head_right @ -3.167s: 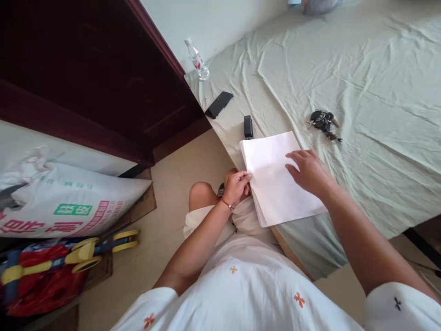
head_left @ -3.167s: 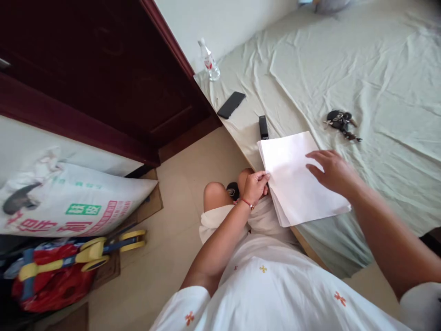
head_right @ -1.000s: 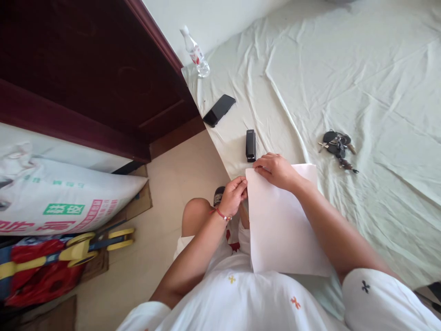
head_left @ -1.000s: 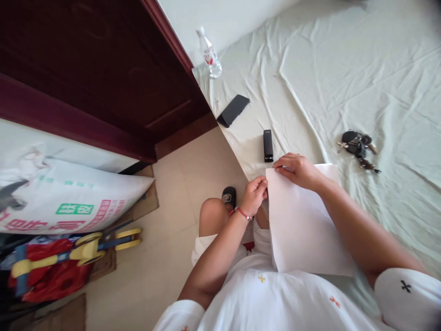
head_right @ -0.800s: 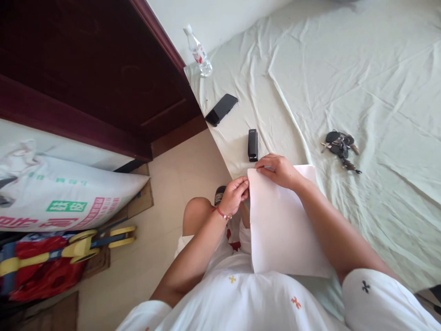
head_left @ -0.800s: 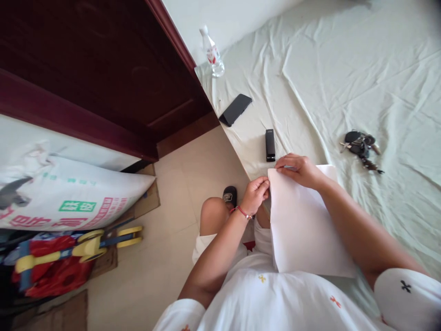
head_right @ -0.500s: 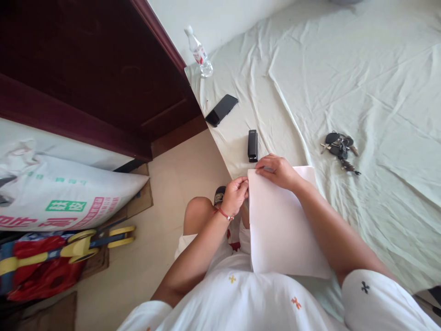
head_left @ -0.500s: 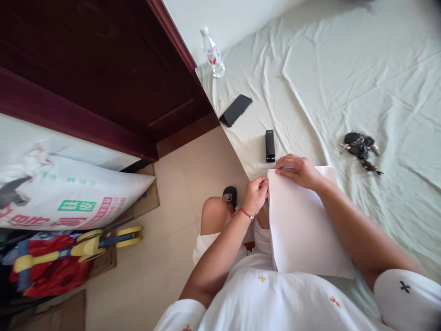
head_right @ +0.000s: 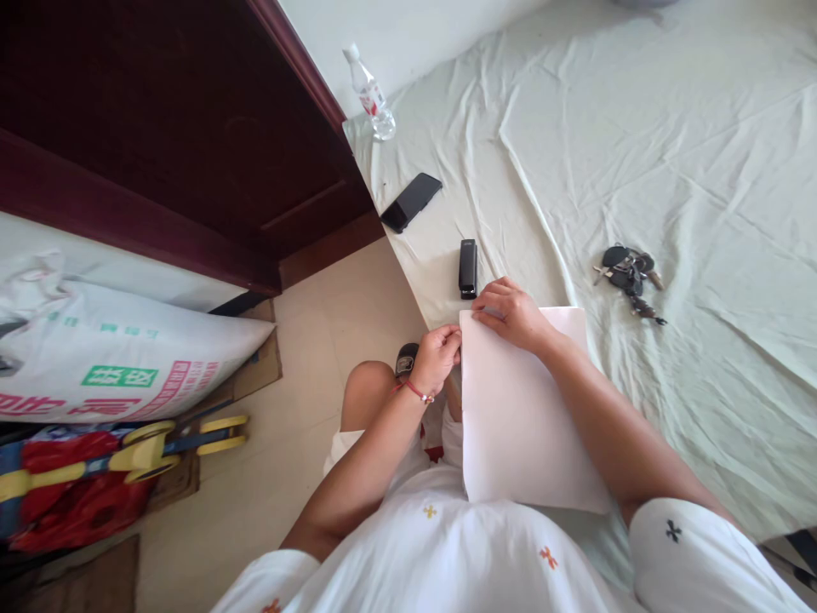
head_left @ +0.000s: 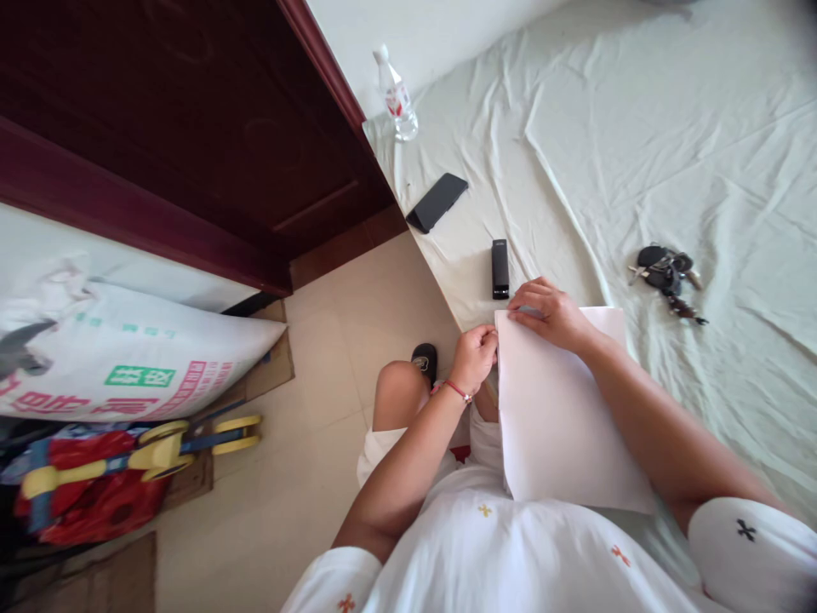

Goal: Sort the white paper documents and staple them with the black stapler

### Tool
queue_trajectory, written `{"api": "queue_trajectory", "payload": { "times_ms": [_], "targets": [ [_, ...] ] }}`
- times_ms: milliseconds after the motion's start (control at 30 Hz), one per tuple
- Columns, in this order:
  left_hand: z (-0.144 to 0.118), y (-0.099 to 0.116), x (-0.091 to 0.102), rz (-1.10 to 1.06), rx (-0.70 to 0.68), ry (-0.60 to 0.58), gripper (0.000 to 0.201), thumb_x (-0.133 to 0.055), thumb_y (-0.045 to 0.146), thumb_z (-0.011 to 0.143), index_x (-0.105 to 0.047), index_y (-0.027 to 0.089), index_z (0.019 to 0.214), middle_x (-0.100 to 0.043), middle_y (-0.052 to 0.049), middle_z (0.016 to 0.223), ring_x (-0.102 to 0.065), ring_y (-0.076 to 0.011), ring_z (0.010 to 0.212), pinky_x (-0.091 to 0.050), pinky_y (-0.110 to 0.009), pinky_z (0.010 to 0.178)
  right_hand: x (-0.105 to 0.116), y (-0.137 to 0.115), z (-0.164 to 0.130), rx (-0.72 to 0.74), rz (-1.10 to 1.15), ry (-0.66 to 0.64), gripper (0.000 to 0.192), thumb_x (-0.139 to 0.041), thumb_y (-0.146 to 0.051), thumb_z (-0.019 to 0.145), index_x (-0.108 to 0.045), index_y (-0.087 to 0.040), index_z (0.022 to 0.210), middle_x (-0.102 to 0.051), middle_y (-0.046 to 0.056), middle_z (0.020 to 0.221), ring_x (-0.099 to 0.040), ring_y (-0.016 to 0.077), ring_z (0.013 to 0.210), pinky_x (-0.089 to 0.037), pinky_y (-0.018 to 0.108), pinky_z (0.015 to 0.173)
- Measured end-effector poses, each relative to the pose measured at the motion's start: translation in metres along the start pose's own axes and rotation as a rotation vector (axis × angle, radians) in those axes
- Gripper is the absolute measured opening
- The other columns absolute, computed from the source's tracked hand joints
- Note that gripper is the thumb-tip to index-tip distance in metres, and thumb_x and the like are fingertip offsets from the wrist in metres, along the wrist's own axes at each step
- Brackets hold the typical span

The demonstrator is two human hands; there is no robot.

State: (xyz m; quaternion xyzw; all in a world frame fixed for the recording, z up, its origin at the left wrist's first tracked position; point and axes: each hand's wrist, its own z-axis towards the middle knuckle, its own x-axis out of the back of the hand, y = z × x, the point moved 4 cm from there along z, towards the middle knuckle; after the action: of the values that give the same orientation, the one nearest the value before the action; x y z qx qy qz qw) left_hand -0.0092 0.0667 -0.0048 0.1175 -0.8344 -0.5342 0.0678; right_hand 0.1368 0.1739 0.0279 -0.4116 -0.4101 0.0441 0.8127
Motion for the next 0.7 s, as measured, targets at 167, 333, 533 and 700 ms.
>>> {"api": "queue_trajectory", "payload": {
  "times_ms": [167,333,533,700],
  "targets": [
    [-0.0003,-0.0015,0.0004,-0.036,-0.008,-0.024,0.022,-0.066,0.035,0.086,-0.071,0.013,0.086,-0.049,0.006,0.057,-0.039,-0.0051,0.047,-0.029,-0.019,0.046,0.0018,-0.0008,-0.0001,0.002,-0.015,-0.001,0.024,-0.062,-0.039,0.098,-0.079,-0.024,0.104,-0.075,0.010,0.099,-0.061,0.0274,0.101,-0.051,0.049,0.097],
    [0.0016,-0.0012,-0.0009,-0.026,0.012,-0.025,0.019,-0.063,0.029,0.087,-0.070,0.012,0.084,-0.048,0.006,0.056,-0.039,-0.0048,0.046,-0.027,-0.019,0.046,0.0050,-0.0037,0.0008,0.014,0.025,0.033,0.023,-0.062,-0.038,0.099,-0.081,-0.025,0.097,-0.075,0.009,0.095,-0.061,0.0258,0.098,-0.051,0.047,0.095],
    [0.0031,-0.0005,-0.0010,0.009,0.001,-0.023,0.020,-0.062,0.030,0.087,-0.070,0.012,0.083,-0.048,0.006,0.057,-0.039,-0.0052,0.047,-0.026,-0.020,0.046,0.0074,-0.0051,0.0005,0.006,0.031,0.038,0.026,-0.060,-0.040,0.100,-0.080,-0.026,0.092,-0.075,0.008,0.094,-0.061,0.0256,0.098,-0.050,0.047,0.096],
    [0.0032,-0.0014,-0.0014,0.017,-0.013,-0.025,0.020,-0.062,0.031,0.087,-0.068,0.013,0.082,-0.048,0.006,0.057,-0.038,-0.0052,0.047,-0.026,-0.020,0.046,0.0067,-0.0043,0.0045,0.029,-0.028,0.002,0.027,-0.058,-0.037,0.102,-0.079,-0.025,0.092,-0.076,0.008,0.096,-0.060,0.0262,0.101,-0.047,0.048,0.099]
  ]
}}
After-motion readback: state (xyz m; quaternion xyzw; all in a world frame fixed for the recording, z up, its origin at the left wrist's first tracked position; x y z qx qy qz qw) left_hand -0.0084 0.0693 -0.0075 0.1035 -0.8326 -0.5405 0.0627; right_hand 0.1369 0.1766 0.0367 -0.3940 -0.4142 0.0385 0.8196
